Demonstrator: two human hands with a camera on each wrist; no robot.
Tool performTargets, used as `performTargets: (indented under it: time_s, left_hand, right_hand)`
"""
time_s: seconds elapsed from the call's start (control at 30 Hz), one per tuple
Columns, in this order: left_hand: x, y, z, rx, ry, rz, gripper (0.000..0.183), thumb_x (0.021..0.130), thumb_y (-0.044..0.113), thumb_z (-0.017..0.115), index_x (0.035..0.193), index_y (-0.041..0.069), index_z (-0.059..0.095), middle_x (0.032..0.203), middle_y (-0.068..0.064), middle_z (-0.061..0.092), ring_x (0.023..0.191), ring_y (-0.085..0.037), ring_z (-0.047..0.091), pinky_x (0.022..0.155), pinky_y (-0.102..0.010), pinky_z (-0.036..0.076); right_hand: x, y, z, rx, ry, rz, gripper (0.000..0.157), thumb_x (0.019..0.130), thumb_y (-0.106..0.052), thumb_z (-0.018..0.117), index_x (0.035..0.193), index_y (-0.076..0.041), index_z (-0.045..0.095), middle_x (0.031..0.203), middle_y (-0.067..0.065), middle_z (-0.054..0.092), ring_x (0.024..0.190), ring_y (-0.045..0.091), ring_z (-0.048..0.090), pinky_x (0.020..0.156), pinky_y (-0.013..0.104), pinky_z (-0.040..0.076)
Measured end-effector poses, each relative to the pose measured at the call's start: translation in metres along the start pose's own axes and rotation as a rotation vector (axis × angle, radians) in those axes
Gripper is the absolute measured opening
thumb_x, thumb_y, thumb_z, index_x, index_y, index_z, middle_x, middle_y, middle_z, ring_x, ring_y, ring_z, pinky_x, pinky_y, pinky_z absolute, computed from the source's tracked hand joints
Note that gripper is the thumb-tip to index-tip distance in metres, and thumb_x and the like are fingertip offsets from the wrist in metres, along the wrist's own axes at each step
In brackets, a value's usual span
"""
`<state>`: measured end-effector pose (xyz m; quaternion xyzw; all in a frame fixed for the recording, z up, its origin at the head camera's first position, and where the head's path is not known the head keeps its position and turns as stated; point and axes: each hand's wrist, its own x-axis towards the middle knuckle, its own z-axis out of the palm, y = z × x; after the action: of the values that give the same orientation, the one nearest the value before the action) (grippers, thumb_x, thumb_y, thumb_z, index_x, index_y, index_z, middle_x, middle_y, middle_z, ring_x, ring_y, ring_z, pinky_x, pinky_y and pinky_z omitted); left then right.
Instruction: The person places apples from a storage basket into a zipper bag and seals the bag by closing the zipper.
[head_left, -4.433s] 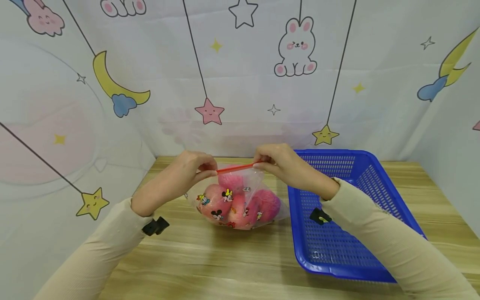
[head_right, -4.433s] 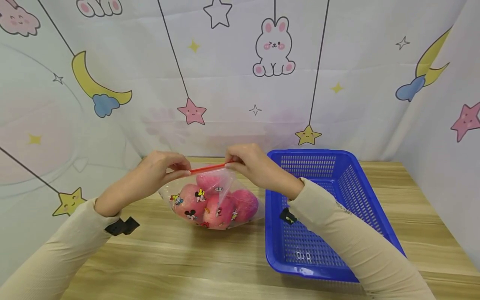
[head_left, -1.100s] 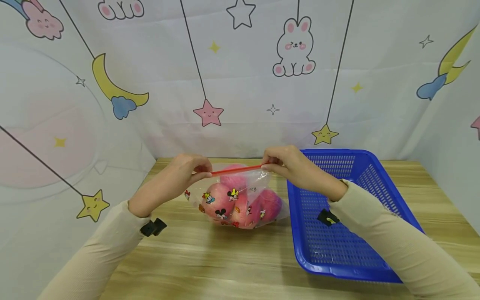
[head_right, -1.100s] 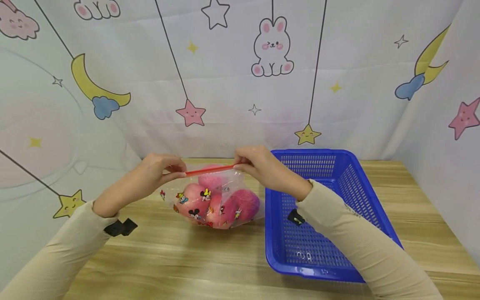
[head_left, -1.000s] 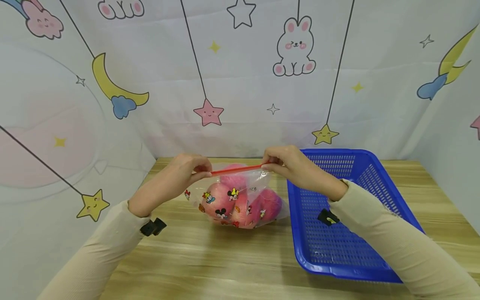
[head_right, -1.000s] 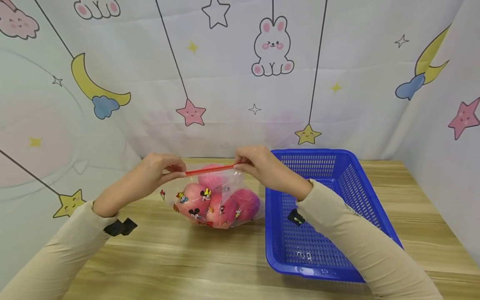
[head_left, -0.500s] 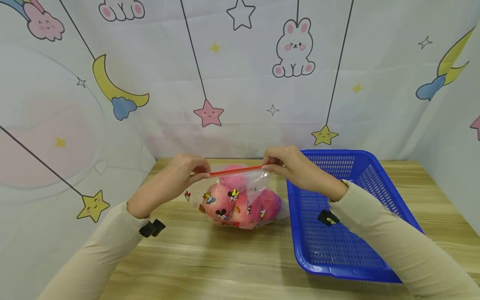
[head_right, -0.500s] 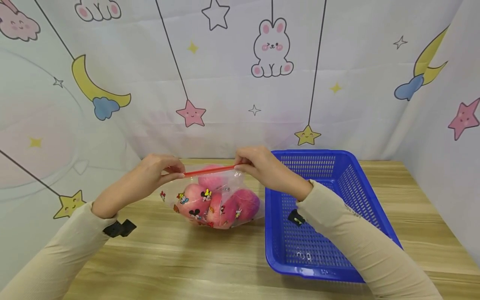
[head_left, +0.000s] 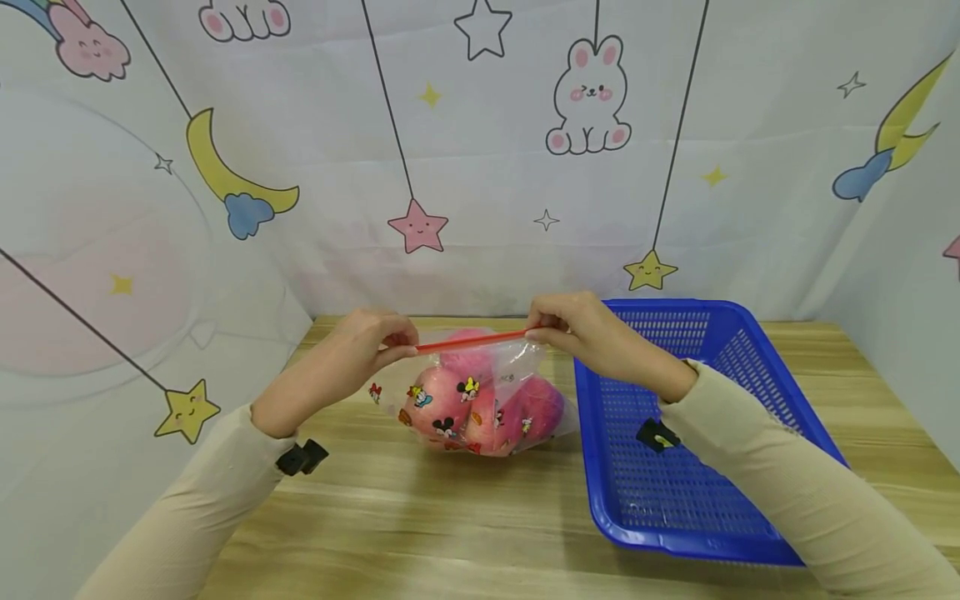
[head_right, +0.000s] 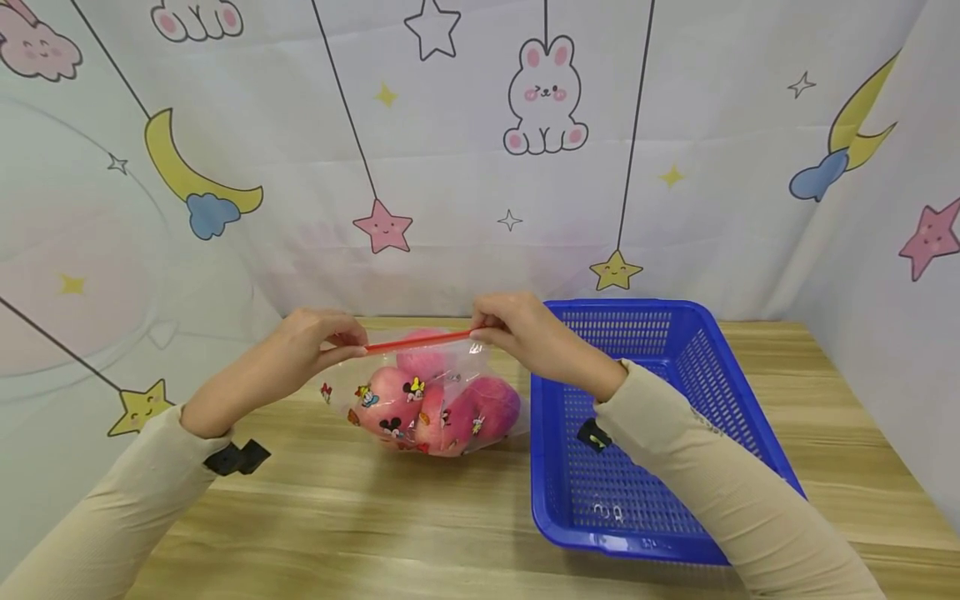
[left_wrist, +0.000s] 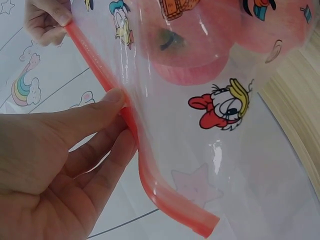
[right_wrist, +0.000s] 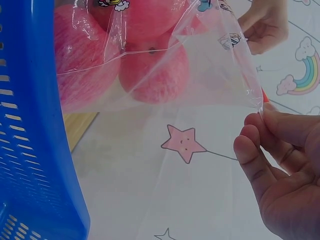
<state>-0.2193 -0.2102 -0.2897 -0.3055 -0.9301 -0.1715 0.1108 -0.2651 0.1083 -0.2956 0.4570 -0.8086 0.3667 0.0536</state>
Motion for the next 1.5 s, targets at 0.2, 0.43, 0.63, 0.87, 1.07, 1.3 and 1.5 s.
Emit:
performTargets:
  time_s: [0.2, 0.43, 0.63, 0.87, 1.07, 1.3, 1.5]
  left_hand:
    - [-0.0007, -0.0003, -0.0013, 0.005, -0.002, 0.012, 0.005, 0.09, 0.007, 0.072, 0.086, 0.008, 0.069, 0.081, 0.002, 0.066, 0.075, -0.014, 0.063, 0.07, -0.035, 0.054]
    - [-0.0007, -0.001, -0.0013, 0.017, -0.01, 0.005, 0.004, 0.09, 0.006, 0.072, 0.087, 0.008, 0.069, 0.083, 0.001, 0.067, 0.076, -0.015, 0.064, 0.07, -0.035, 0.055]
    - [-0.0016, -0.0009, -0.0015, 0.018, -0.018, -0.007, 0.004, 0.09, 0.007, 0.073, 0.087, 0.008, 0.07, 0.083, 0.001, 0.067, 0.076, -0.015, 0.064, 0.07, -0.035, 0.055]
    - [-0.0023, -0.0015, -0.0013, 0.019, -0.014, -0.007, 0.004, 0.09, 0.007, 0.073, 0.087, 0.007, 0.07, 0.083, 0.0, 0.067, 0.076, -0.015, 0.064, 0.07, -0.035, 0.055]
    - [-0.0021, -0.0017, -0.0023, 0.025, -0.012, 0.0, 0.004, 0.09, 0.006, 0.073, 0.087, 0.007, 0.07, 0.082, 0.0, 0.066, 0.074, -0.014, 0.062, 0.069, -0.034, 0.054]
    - [-0.0023, -0.0003, -0.0034, 0.03, -0.011, -0.001, 0.004, 0.09, 0.007, 0.073, 0.087, 0.007, 0.07, 0.081, 0.001, 0.066, 0.072, -0.013, 0.06, 0.067, -0.033, 0.053]
    - [-0.0035, -0.0009, -0.0039, 0.031, -0.014, -0.009, 0.004, 0.089, 0.006, 0.073, 0.087, 0.007, 0.07, 0.081, 0.001, 0.066, 0.072, -0.013, 0.059, 0.067, -0.033, 0.053]
  right_hand:
    - [-0.001, 0.0011, -0.0002, -0.005, 0.005, -0.003, 0.007, 0.095, -0.004, 0.065, 0.091, -0.009, 0.068, 0.077, -0.002, 0.064, 0.069, 0.014, 0.055, 0.062, 0.029, 0.047]
    - [-0.002, 0.0031, -0.0004, -0.011, 0.009, -0.015, 0.008, 0.095, -0.004, 0.066, 0.09, -0.011, 0.068, 0.077, -0.003, 0.063, 0.069, 0.013, 0.053, 0.062, 0.029, 0.045]
    - [-0.0016, 0.0034, -0.0001, -0.013, 0.005, -0.017, 0.007, 0.095, -0.005, 0.066, 0.09, -0.011, 0.068, 0.076, -0.003, 0.063, 0.068, 0.013, 0.053, 0.062, 0.029, 0.045]
    - [-0.002, 0.0022, -0.0002, -0.014, 0.005, -0.018, 0.007, 0.094, -0.004, 0.067, 0.09, -0.009, 0.068, 0.076, -0.003, 0.063, 0.068, 0.013, 0.053, 0.062, 0.029, 0.046]
    - [-0.0029, 0.001, -0.0014, -0.011, 0.001, -0.011, 0.007, 0.095, -0.004, 0.066, 0.09, -0.009, 0.068, 0.077, -0.002, 0.064, 0.068, 0.013, 0.054, 0.062, 0.031, 0.047]
    - [-0.0045, 0.003, -0.0009, 0.003, 0.009, -0.014, 0.008, 0.095, -0.004, 0.066, 0.089, -0.009, 0.067, 0.077, -0.001, 0.064, 0.069, 0.013, 0.054, 0.062, 0.032, 0.047]
    - [-0.005, 0.0028, -0.0001, 0.008, 0.014, -0.017, 0.008, 0.094, -0.004, 0.066, 0.089, -0.009, 0.067, 0.078, -0.001, 0.063, 0.069, 0.013, 0.054, 0.063, 0.031, 0.047]
